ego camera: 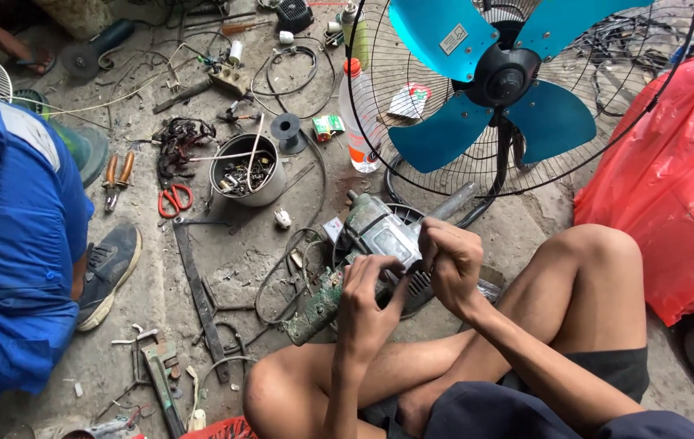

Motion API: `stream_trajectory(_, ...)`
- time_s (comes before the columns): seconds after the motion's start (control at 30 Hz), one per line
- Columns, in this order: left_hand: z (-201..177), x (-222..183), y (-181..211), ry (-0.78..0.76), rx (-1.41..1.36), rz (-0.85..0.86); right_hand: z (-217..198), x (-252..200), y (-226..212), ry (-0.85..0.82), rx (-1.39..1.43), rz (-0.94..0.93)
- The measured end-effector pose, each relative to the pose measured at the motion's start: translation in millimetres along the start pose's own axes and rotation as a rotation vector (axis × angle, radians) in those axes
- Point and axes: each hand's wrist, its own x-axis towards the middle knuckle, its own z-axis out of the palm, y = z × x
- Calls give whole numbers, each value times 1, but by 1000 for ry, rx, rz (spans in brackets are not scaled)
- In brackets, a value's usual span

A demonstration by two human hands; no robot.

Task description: The person is inspecting and cleaning the housing of an electric motor by hand.

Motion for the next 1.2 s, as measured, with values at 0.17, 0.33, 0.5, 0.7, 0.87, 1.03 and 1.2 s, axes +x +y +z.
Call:
stream_trajectory(0.17, -15, 7, 11, 76, -153, -87, -26, 25, -29, -319, -263, 76)
stream_trajectory(0.33, -20, 11, 15, 167, -200, -84, -41, 15, -15, -406, -376, 103)
stream_trajectory(0.5, -17, 9, 13, 117, -243, -75, -46, 8, -7, -475, -384, 71)
stream_trajectory(0.7, -18, 9, 10, 39, -273, -54, -53, 8, -10, -432, -307, 96)
stream_trajectory(0.87, -12, 9, -7, 87, -161, -59, -65, 6, -1, -500, -389, 110)
stream_trajectory(1.03, -9, 23, -13, 283, 57, -121, -67, 0, 4, -621, -546, 115)
stream_trajectory(1.2, -6, 52, -5, 83, 142, -404, -63, -7, 9, -493, -408, 144)
